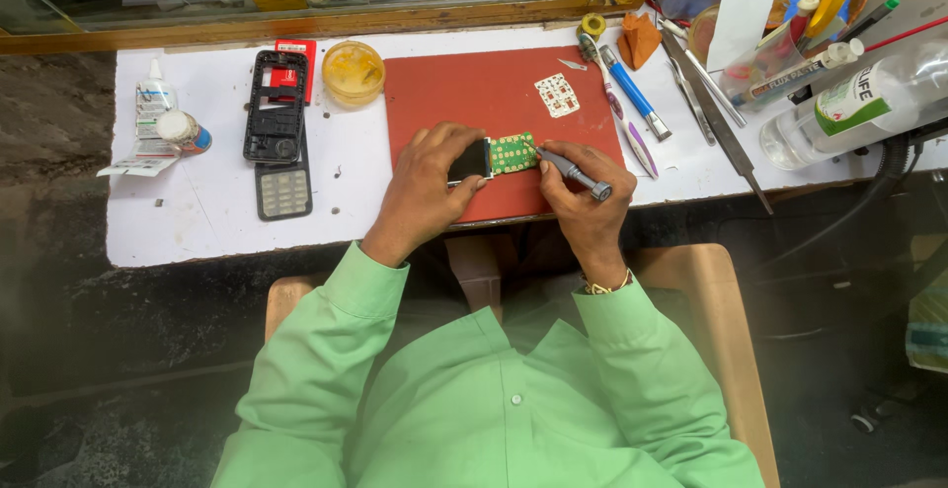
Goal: The person cleans a small green circuit board with a toothbrush, then uses a precision screwdriver to work on the board's surface. The person continues to scrape and adjust components on the circuit board throughout the clip.
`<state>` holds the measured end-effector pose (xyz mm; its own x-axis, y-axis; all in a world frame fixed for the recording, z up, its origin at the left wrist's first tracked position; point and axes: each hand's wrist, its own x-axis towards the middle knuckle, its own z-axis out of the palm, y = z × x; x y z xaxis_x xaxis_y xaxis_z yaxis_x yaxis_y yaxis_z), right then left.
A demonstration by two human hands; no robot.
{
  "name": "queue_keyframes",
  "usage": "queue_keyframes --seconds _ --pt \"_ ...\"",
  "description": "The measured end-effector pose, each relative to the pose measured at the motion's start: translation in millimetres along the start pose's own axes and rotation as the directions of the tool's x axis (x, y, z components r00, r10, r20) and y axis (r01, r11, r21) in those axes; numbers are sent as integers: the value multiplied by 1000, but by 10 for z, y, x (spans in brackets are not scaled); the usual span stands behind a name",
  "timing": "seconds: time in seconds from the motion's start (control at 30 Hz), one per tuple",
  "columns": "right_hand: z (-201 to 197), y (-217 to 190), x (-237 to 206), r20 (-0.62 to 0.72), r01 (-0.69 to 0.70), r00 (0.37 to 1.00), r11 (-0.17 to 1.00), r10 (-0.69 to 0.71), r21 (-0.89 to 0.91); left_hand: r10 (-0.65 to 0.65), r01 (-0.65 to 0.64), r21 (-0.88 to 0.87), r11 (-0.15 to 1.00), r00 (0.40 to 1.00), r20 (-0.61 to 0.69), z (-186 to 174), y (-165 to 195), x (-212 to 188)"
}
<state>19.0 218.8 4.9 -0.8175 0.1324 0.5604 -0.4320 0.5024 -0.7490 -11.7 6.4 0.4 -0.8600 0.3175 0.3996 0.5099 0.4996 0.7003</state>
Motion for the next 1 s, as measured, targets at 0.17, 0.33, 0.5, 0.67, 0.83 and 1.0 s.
queue_keyframes --seconds 0.17,0.33,0.5,0.67,0.83,1.0 --pt "1 -2 -4 -3 -8 1000 1000 8 20 -1 1 -4 1000 1000 1 -6 9 0" --pt "8 -1 8 5 -26 1000 1000 26 2 -1 0 -9 1000 1000 -4 -9 17 2" --pt "9 -7 6 3 -20 1000 1000 20 17 -6 6 -11 1000 1000 -1 -11 15 2" --pt "13 -8 7 -2 -3 1000 1000 3 8 2 -2 -7 1000 1000 -9 -5 12 -1" --pt "16 -7 8 -2 3 1000 999 -3 34 -3 2 -11 1000 1000 -2 -6 5 -1" --pt "16 -8 9 -1 -4 1000 1000 4 7 8 -8 2 1000 1000 -12 3 4 -3"
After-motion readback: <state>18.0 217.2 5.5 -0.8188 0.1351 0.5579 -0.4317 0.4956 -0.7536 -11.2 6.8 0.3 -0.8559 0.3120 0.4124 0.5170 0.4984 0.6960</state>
